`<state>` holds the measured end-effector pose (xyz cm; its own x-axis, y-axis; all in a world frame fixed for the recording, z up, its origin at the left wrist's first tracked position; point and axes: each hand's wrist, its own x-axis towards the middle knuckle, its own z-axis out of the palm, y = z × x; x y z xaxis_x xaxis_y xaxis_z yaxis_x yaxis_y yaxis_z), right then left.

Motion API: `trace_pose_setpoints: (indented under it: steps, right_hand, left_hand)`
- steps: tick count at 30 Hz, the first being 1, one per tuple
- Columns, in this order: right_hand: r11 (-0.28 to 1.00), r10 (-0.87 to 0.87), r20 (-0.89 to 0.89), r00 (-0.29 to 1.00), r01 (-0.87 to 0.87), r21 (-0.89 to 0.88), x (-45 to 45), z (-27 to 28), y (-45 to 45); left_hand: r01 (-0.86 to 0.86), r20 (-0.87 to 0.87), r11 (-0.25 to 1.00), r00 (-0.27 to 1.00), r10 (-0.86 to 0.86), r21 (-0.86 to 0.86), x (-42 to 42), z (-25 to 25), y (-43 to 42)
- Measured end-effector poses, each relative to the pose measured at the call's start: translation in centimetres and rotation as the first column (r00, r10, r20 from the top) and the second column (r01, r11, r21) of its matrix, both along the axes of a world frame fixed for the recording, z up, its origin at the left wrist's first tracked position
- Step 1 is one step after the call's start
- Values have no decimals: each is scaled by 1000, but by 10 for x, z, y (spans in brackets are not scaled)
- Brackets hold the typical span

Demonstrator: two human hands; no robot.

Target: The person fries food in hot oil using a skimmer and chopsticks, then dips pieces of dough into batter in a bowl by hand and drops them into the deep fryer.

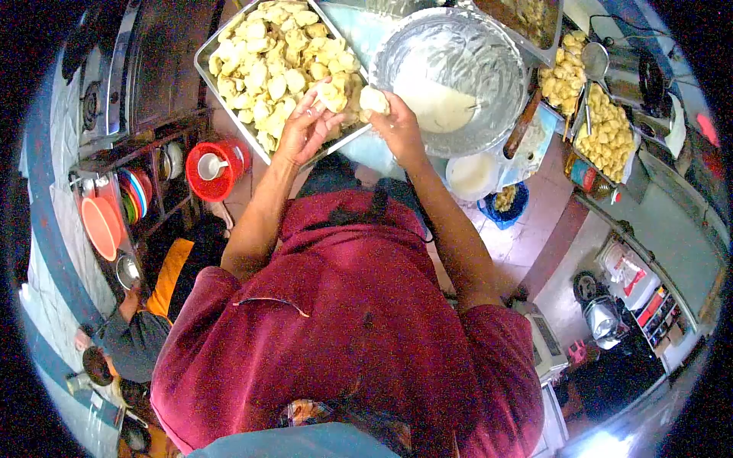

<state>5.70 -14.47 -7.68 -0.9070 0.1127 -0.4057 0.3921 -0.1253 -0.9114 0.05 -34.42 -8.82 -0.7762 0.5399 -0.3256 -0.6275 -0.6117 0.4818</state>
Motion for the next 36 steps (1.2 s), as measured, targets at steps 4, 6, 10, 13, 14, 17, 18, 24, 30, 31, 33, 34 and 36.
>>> trace_pose_setpoints:
  steps: [4,6,10,13,14,17,18,24,30,31,33,34,36]
  right_hand:
    - [999,-1,6,1000,1,-40,0,5,2]
    - [999,10,42,999,-8,-51,1,1,5]
    - [995,35,65,997,-28,-96,-7,1,17]
    - [999,24,29,999,-23,-39,-33,12,33]
    - [1000,24,15,1000,-24,14,-46,18,39]
    - [971,70,-83,994,-49,234,-98,28,69]
    - [938,78,-166,983,-15,347,-122,27,82]
    - [542,206,-214,955,71,837,-238,39,123]
    - [12,424,59,904,-71,997,-291,21,131]
    - [-43,445,135,885,-129,991,-294,20,131]
    - [-81,492,140,859,-115,990,-297,12,134]
    - [-100,515,147,844,-111,989,-295,12,132]
    - [-46,506,84,858,-70,996,-287,13,128]
  left_hand:
    - [10,26,993,1000,-14,119,-2,0,4]
    - [0,58,989,998,-8,145,-4,0,6]
    - [-41,140,989,990,21,143,-12,-9,12]
    - [-53,148,986,989,29,158,-34,-7,19]
    - [-56,141,985,989,33,166,-43,-3,24]
    - [0,-36,1000,999,-1,-3,-98,7,41]
    - [0,-132,996,991,-12,-89,-119,9,48]
    - [10,-101,986,995,7,168,-225,41,95]
    - [-98,76,931,994,76,352,-220,48,108]
    - [-100,95,927,993,71,361,-219,45,107]
    - [-99,105,925,992,65,366,-220,38,106]
    - [-97,98,928,993,65,360,-218,35,104]
    - [-97,93,933,993,68,348,-216,31,102]
